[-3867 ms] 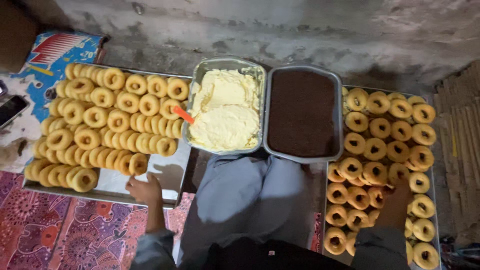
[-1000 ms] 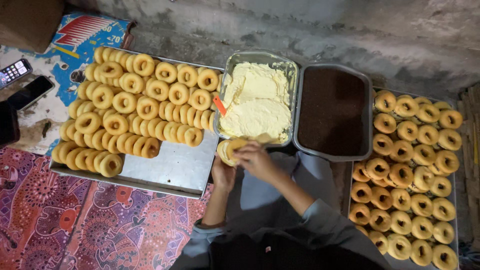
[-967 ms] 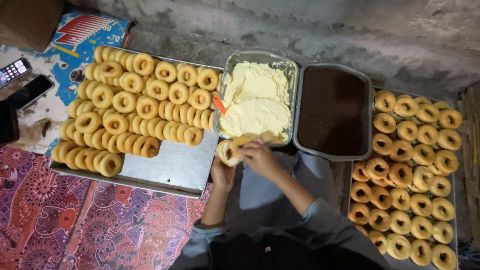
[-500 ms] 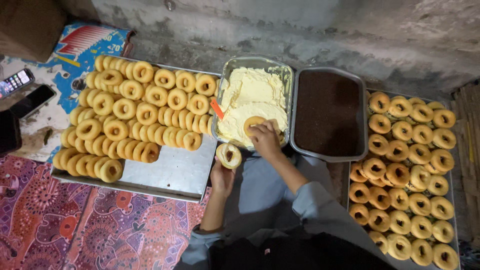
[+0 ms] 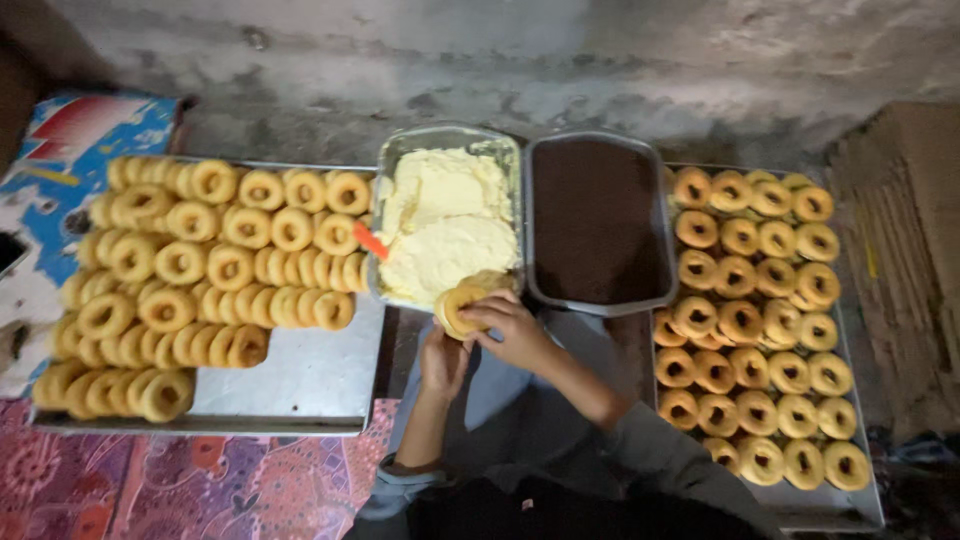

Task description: The person repeatedly picks up plain donuts, inserts cream into the center hole using a small spatula, and places the filled donuts onto a tray. The person works continuously, handling donuts one at a time from a large batch.

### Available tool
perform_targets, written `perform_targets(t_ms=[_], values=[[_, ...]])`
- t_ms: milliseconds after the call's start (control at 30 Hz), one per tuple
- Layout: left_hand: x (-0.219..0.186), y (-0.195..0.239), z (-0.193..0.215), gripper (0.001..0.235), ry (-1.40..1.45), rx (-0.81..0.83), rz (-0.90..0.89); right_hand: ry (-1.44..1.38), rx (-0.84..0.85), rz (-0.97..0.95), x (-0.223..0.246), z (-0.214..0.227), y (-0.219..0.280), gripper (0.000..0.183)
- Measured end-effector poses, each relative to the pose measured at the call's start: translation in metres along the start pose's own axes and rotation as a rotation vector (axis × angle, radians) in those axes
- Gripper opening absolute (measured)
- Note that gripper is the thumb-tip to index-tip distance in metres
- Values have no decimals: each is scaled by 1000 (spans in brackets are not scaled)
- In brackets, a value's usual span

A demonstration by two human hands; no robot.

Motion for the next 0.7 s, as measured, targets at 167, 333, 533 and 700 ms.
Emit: perform_targets(t_ms=[167,333,533,700], values=[[45,-39,-19,48,-36,106,155,290,-391,-463,-102,60,59,33],[97,-103,-65,33,-1106,227,-89,297,-203,-650,-190,97,125,27],[133,-149,-100,23,-1989,592,-431,-1225,-1001,-992,-221,93,170,25],[150,-160,-89,25,-1292,108,-55,-1345,-900,-862,-199,109,157,29]])
Point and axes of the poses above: each hand's wrist, its own y-axis away from the middle knuckle, its own z-axis out of the back of the hand, x = y × z, the point moved 2 cm from there along -y, towards the middle knuckle, and after that the axes turned 11 degrees about x, right-handed, at the moved point
